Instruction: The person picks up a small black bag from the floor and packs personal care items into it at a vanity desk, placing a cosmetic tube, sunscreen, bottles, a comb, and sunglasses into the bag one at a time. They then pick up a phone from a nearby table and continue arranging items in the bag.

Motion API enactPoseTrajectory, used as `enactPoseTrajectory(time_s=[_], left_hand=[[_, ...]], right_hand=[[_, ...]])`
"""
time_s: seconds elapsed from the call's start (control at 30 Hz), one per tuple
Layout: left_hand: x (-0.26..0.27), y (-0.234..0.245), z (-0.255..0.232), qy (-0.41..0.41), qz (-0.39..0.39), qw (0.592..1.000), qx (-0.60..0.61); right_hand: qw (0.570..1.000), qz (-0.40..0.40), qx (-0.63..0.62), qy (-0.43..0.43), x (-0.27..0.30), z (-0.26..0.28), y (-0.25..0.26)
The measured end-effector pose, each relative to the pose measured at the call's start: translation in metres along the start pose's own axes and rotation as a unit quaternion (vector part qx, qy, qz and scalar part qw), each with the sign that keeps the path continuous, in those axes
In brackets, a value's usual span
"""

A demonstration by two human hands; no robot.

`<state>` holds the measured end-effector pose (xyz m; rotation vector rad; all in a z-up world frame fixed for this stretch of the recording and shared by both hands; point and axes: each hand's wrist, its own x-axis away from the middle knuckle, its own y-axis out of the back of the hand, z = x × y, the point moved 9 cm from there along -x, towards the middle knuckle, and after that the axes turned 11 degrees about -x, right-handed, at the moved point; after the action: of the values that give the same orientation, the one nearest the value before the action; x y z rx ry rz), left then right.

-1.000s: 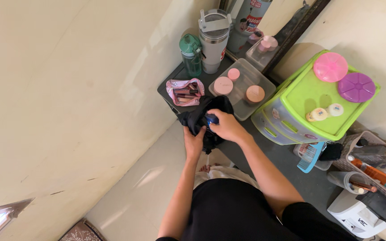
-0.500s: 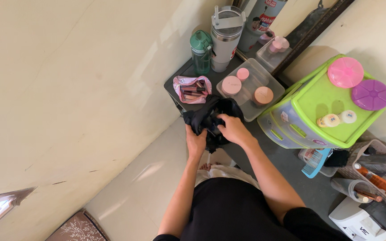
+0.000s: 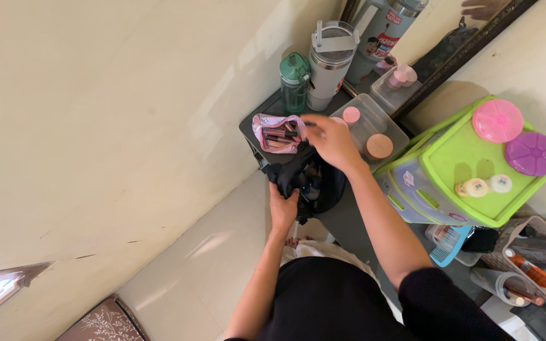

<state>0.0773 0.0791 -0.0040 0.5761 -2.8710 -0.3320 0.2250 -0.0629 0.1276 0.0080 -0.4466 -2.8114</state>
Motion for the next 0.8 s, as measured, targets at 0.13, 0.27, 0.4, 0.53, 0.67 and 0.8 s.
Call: enactPoseTrajectory(time_s=[0.13, 0.27, 0.4, 0.53, 0.67, 0.8], left_hand=[[0.002, -0.002, 0.001, 0.027, 0.0, 1.0, -0.01], [0.005, -0.004, 0.004, 0.056, 0.02, 0.998, -0.022], [0.007, -0.003, 0.01, 0.067, 0.03, 0.996, -0.055], [0.013, -0.004, 0.013, 0.067, 0.034, 0.996, -0.057], [0.016, -0.005, 0.017, 0.086, 0.041, 0.993, -0.063], [0.016, -0.003, 0.009, 0.066, 0.033, 0.996, -0.052]], right_hand=[[0.987, -0.009, 0.083, 0.138, -0.064, 0.012, -0.025], [0.955, 0.041, 0.241, 0.169, -0.113, -0.026, -0.07], [0.924, 0.124, 0.361, 0.036, -0.145, -0.105, -0.106], [0.89, 0.154, 0.429, -0.023, -0.152, -0.161, -0.112], [0.869, 0.174, 0.458, -0.067, -0.148, -0.191, -0.11], [0.849, 0.182, 0.489, -0.083, -0.144, -0.205, -0.108]])
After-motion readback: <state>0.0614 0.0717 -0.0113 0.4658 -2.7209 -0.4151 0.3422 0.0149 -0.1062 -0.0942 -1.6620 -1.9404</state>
